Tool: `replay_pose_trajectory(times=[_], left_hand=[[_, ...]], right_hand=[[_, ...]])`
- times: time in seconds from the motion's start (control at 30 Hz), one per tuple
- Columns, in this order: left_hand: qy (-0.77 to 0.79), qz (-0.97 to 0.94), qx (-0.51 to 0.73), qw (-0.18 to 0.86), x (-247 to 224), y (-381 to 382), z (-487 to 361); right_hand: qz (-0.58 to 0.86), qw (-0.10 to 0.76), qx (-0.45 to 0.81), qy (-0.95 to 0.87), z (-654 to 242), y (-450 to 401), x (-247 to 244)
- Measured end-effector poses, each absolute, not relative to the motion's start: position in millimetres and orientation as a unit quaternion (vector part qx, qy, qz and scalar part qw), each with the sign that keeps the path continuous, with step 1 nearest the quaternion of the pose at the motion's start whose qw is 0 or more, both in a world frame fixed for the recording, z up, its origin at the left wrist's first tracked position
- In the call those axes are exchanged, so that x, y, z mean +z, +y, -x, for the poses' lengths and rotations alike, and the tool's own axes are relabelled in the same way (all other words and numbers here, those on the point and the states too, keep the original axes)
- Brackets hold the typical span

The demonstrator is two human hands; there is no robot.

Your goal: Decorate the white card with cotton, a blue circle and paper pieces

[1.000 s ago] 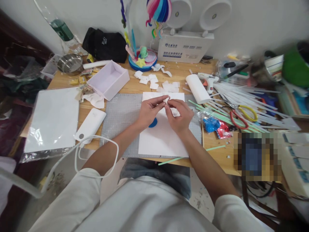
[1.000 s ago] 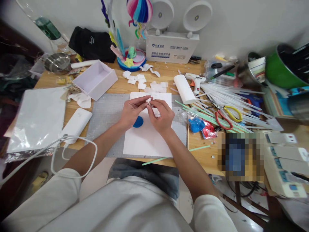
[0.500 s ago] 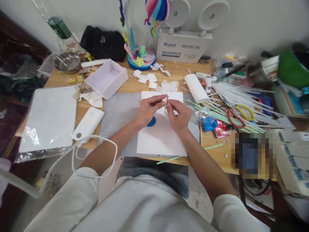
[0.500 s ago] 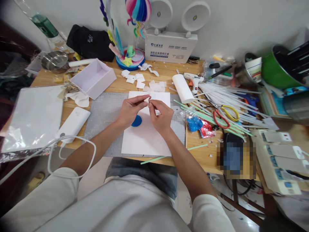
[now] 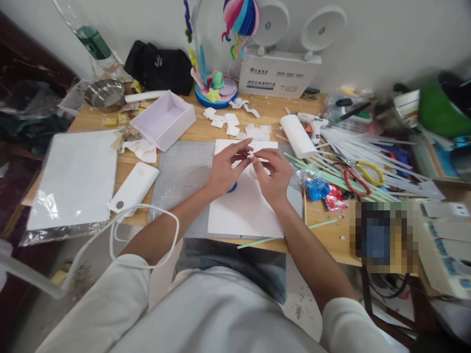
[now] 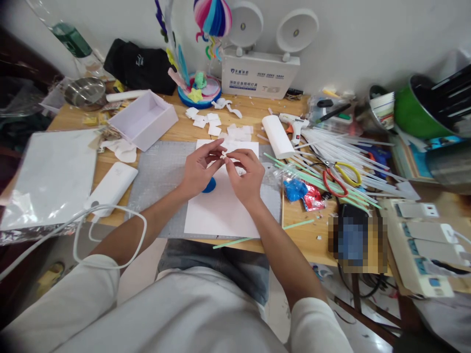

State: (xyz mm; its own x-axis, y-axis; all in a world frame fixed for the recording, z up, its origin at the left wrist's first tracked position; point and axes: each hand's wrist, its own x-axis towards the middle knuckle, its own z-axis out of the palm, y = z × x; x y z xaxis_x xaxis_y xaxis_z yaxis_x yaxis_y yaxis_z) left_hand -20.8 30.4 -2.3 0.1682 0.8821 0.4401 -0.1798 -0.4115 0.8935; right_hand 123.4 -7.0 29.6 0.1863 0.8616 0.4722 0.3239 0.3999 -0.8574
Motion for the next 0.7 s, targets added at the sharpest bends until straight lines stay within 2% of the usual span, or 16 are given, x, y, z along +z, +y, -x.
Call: replay_pose_trajectory(times=[0.1, 0.33, 0.7], left_hand=[[0.281, -0.619, 0.58, 0.449, -2.5, 29.6, 19.9], [0.283, -0.625, 0.58, 0.439, 0.6, 30.1, 22.0], [0.283, -0.607, 0.583, 0.459, 3.1, 33.5, 24.6]], right_hand=[[0.515, 0.589, 0.241, -0.575, -123.7, -6.0, 29.9], [0.492, 0.598, 0.364, -0.517, -123.6, -3.4, 20.7], [0.464, 0.611, 0.385, -0.513, -124.5, -1.9, 17.7]])
